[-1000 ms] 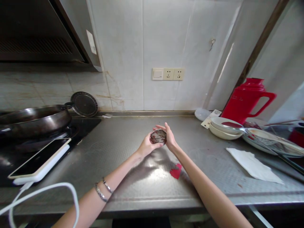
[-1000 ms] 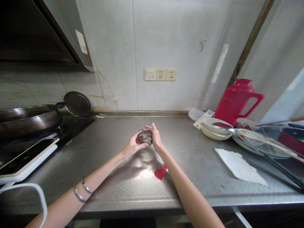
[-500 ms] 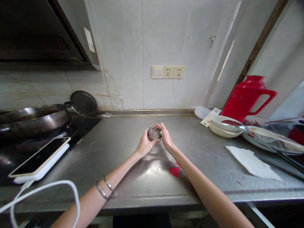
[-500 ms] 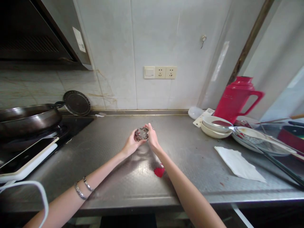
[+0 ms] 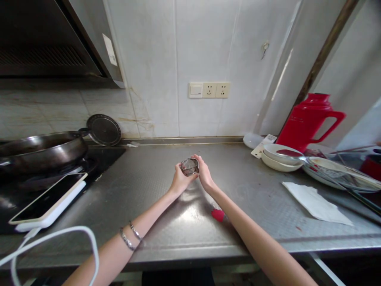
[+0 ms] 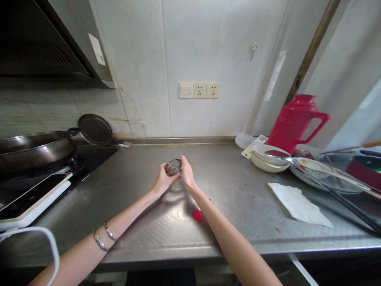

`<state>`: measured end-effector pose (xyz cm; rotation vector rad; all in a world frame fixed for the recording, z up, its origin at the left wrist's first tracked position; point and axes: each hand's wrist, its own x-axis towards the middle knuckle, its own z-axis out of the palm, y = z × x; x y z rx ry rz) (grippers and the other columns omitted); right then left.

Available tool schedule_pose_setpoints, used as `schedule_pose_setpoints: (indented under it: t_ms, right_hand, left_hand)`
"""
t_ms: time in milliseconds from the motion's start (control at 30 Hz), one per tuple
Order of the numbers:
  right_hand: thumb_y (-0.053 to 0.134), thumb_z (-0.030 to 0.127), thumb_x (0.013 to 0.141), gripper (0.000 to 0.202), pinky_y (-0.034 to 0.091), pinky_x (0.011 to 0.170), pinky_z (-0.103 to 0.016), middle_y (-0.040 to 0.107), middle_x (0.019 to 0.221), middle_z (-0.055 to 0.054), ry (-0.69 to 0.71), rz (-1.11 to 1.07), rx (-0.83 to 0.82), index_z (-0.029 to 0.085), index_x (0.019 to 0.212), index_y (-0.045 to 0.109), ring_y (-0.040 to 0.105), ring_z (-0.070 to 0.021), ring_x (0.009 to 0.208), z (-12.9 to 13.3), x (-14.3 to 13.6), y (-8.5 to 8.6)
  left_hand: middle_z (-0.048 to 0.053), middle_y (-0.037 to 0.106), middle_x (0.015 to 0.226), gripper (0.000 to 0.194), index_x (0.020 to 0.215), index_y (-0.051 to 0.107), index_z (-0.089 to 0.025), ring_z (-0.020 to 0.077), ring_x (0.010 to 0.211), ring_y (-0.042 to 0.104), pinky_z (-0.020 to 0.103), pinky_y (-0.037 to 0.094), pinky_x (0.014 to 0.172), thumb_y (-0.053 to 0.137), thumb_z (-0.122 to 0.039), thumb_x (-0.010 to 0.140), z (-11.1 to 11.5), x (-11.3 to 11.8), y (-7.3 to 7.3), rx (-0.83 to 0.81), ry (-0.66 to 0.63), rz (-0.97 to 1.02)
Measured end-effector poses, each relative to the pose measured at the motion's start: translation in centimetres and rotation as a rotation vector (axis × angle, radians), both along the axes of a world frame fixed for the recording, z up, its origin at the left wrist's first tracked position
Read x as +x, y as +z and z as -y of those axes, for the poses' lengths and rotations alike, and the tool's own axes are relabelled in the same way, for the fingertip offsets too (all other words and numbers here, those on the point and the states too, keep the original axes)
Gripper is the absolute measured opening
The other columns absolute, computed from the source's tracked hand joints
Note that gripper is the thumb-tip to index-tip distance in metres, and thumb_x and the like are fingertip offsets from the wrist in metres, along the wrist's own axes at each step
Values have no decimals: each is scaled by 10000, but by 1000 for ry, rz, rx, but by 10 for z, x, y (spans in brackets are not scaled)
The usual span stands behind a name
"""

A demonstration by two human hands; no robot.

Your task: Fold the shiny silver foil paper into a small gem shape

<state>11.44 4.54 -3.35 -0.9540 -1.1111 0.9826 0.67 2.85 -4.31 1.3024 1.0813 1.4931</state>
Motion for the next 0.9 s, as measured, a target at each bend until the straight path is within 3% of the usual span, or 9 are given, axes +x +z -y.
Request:
schedule_pose_setpoints:
  t_ms: [100,233,367,467,600,900]
  right_hand:
    - [420,600,805,531,414,955,-339,689,1103,-59,-2,-69,-44,186,1019,675,599,-229,1054,-5,4,-2]
    - [422,633,784,545,476,782,-296,728,950,-54,20,-159,-124,176,905,693,645,-218,896,-8,10,3]
    - [398,691,773,616,461,631,-274,742,875,-60,91,-127,-214,170,866,714,653,-209,768,-5,14,10]
    - [370,697,784,650,477,677,-301,746,826,-73,103,-81,-207,162,826,738,659,-225,781,-6,19,13]
    - [350,643,806,631,481,808,-347,744,758,-99,20,-37,-165,170,683,748,672,-257,832,-9,27,11]
    - [457,511,744,444,493,769,-354,741,686,-83,-19,-20,-167,175,630,724,681,-271,772,-10,29,13]
  left_hand:
    - [109,596,1122,613,1092,422,-168,214,1036,613,413,431,1006,786,-168,598,4,0,6,17,-119,73]
    - [161,462,1327,776,1206,410,-163,233,1084,595,413,427,1018,827,-168,552,3,-5,13,-30,-185,91]
    - [134,603,1147,778,1143,504,-129,245,1016,618,461,424,1007,887,-214,470,-2,-12,15,-42,-227,-6]
    - [102,655,1017,684,1055,533,-125,232,954,635,476,436,985,888,-220,477,-4,-13,11,-40,-275,-20]
    - [106,637,1060,685,1060,498,-137,225,990,623,464,429,991,879,-208,495,-1,-10,7,10,-287,-19]
    - [120,628,1102,605,1032,491,-145,224,1019,618,439,437,976,848,-200,546,10,-5,14,5,-384,93]
